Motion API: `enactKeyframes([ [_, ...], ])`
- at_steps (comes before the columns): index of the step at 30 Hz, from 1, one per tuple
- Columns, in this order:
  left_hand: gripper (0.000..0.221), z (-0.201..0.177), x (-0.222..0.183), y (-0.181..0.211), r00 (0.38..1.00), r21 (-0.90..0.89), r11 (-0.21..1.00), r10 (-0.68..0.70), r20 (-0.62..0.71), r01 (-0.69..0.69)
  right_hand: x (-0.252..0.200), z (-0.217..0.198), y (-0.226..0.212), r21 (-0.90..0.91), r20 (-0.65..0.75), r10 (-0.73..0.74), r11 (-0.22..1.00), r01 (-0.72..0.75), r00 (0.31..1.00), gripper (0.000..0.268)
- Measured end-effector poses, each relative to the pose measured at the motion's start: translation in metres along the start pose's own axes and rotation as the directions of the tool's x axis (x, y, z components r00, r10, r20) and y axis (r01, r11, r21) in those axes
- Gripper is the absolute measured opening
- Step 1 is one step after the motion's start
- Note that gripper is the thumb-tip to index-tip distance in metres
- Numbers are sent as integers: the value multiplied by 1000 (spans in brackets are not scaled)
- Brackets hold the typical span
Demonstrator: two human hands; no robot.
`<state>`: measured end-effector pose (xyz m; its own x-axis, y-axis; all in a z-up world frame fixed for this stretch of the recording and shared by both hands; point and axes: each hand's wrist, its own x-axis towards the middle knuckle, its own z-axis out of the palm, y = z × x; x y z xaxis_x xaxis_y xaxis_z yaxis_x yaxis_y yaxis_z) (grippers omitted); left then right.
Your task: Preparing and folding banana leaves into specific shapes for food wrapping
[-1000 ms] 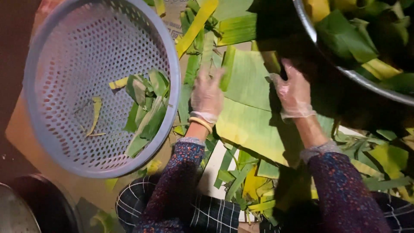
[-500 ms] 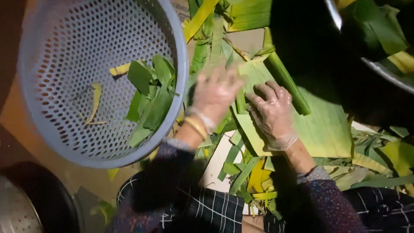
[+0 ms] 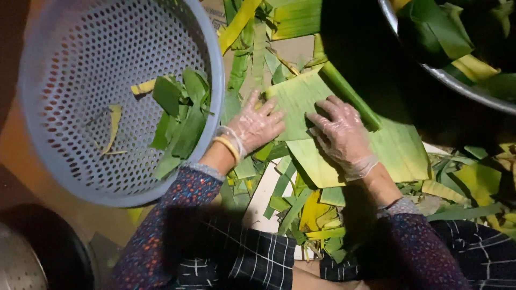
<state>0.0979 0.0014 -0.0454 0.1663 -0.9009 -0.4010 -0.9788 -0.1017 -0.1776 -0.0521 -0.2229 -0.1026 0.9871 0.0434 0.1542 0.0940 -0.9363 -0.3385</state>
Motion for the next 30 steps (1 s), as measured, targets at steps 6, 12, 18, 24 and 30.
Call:
enactKeyframes([
  [6,14,16,15,-2,807,-25,1000,-17,-590,3,-7,-10,10,-95,-129,-15,995,3,992,41],
  [12,17,61,53,43,508,-29,996,-66,-859,81,-12,-15,-7,17,-102,-28,999,30,994,39],
  [18,4,78,19,71,465,-235,962,-273,-842,140,-13,-20,-6,-306,-26,-86,949,73,996,58],
  [24,27,108,13,78,743,-543,837,-403,-535,63,99,-77,-121,-94,33,-115,989,118,993,7],
  [30,30,129,-16,52,699,-849,507,-552,-455,-152,209,59,-198,148,-25,-390,909,389,921,13],
])
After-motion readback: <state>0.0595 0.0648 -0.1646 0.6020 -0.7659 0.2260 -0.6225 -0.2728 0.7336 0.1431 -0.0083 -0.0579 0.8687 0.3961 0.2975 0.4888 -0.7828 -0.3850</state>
